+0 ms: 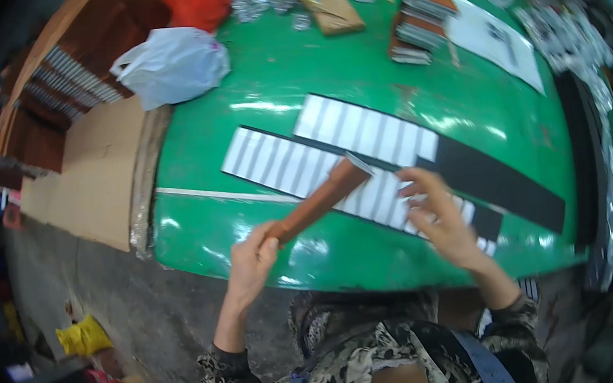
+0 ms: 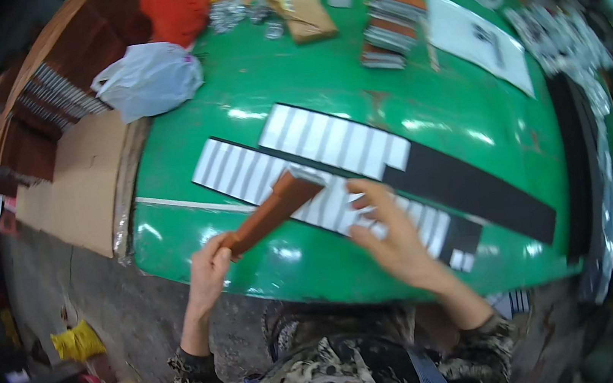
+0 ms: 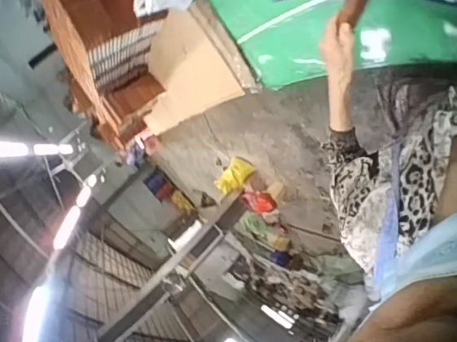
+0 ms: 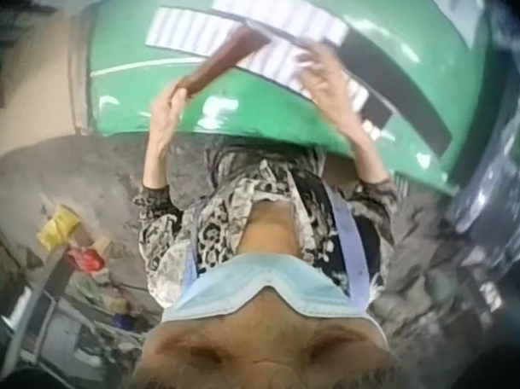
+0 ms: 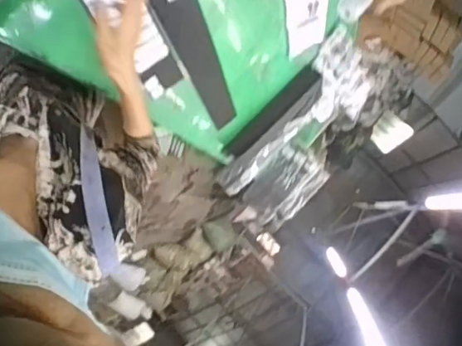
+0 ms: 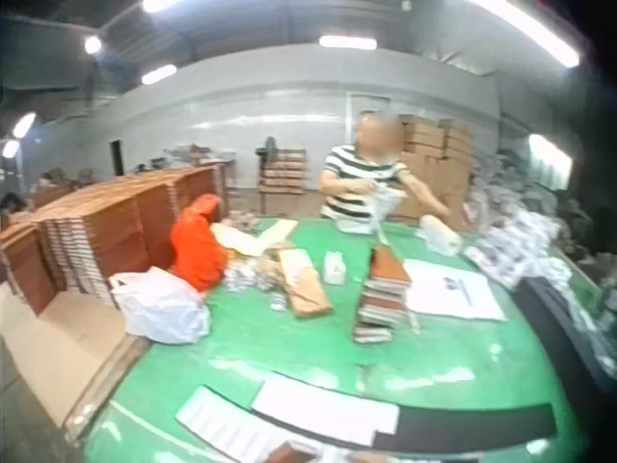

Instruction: Assembling and labeling wooden components at a workshop table.

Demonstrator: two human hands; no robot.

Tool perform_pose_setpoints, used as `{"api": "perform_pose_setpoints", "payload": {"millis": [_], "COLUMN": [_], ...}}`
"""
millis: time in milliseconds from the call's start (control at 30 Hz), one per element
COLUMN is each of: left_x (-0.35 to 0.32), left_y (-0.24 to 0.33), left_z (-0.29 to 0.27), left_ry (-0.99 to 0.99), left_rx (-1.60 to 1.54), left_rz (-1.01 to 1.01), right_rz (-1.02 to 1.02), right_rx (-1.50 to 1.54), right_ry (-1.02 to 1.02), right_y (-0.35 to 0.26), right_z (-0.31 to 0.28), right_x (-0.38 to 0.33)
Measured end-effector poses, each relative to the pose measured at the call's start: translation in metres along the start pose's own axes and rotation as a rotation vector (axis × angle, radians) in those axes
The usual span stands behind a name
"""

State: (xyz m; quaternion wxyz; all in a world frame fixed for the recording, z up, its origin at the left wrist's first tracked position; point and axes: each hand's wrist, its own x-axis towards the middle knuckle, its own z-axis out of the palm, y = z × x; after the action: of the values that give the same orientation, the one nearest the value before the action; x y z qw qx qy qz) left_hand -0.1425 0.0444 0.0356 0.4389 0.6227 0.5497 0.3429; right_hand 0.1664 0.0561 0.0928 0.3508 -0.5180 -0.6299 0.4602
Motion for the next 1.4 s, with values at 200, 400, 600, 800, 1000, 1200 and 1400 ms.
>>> {"api": "perform_pose_setpoints", "payload": {"millis": [200, 400, 600, 800, 1000, 1200, 1400], "left_x": [-0.088, -0.120, -0.068, -0.037, -0.032, -0.028, -0.026], "left_y": [0.026, 0.035, 0.046, 0.026, 0.031, 0.027, 0.026], "left_z": [0.112, 0.161, 0.126, 0.139, 0.154, 0.158, 0.158], "left_ry": [-0.083, -0.220, 0.065, -0.116, -0.032, -0.066, -0.064], "left_rx": [-0.347, -0.068, 0.105, 0.253, 0.189, 0.158, 0.163], "left_rz": [-0.211, 0.340, 0.235, 0.452, 0.383, 0.328, 0.341], "right_rz": [0.132, 0.125, -0.169, -0.175, -0.150, -0.080, -0.112], "right_rx": [0.449, 0.364, -0.464, -0.451, -0.662, -0.802, -0.957], "right_ry": [0.233, 0.199, -0.108, -0.108, 0.436, 0.258, 0.125], "right_y": [0.040, 0.056, 0.073, 0.082, 0.107, 0.123, 0.136], "right_z": [0.072, 0.069, 0.007, -0.008, -0.092, -0.113, -0.117], "right_x": [-0.090, -0.114, -0.122, -0.129, -0.146, -0.138, -0.128]}}
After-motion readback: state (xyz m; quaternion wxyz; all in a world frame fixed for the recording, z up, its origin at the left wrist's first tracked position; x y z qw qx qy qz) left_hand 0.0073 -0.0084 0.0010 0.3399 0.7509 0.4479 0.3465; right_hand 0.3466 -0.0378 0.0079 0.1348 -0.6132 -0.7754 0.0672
